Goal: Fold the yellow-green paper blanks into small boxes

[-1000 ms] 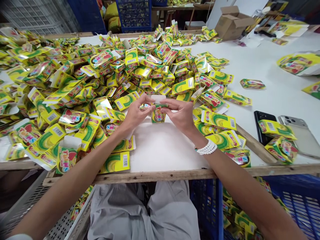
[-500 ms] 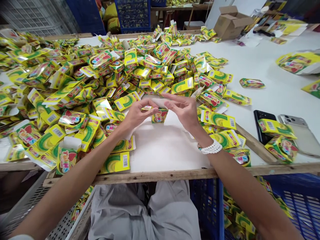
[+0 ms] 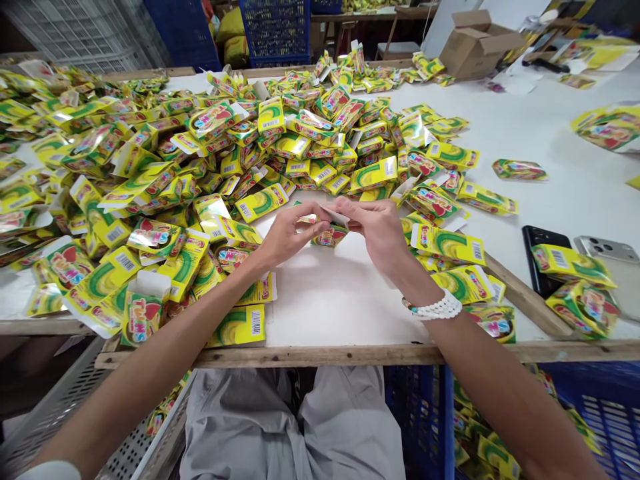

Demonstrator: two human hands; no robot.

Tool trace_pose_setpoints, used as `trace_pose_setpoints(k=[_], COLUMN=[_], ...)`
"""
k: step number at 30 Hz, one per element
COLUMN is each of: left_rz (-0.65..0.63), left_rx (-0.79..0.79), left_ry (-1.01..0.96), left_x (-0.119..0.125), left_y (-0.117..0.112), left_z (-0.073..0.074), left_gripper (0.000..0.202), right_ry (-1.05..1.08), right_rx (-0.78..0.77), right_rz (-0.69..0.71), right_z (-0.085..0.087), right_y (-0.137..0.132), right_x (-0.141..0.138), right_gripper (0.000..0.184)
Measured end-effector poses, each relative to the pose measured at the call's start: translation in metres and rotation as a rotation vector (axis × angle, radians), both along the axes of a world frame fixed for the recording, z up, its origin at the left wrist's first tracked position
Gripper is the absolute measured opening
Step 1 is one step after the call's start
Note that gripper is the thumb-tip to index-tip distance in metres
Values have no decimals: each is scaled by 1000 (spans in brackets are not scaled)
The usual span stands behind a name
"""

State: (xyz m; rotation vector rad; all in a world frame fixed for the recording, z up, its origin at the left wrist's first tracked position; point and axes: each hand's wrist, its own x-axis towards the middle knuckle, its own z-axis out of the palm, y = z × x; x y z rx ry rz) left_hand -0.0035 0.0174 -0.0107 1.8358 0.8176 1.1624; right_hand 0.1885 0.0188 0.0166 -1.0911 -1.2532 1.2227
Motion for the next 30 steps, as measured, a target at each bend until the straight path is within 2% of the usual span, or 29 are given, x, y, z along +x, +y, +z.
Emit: trace_pose_setpoints(k=[4, 8, 12, 19, 22, 25, 30], left_rz=[-1, 63, 67, 116, 85, 72, 77], left_rx=[-53, -86, -113, -189, -187, -145, -135], left_ry=[-116, -124, -141, -352, -297, -202, -231], left_x=[-1, -2, 1, 1, -1, -2, -3], left_y=[1, 4, 6, 5, 4, 5, 7], left_z=[-1, -5, -10, -7, -4, -5, -6], left_gripper=[39, 40, 41, 45, 53, 51, 46], right_ry=[-87, -92, -112, -280, -315, -343, -343], right_rx=[64, 104, 92, 334, 344, 331, 322], right_rz=[-7, 29, 74, -66, -21, 21, 88], right_z=[-7, -6, -3, -5, -4, -3, -3], right_y=[5, 5, 2, -2, -1, 3, 7], right_x=[4, 6, 4, 0, 4, 10, 13], right_gripper=[24, 22, 25, 14, 8, 9, 9])
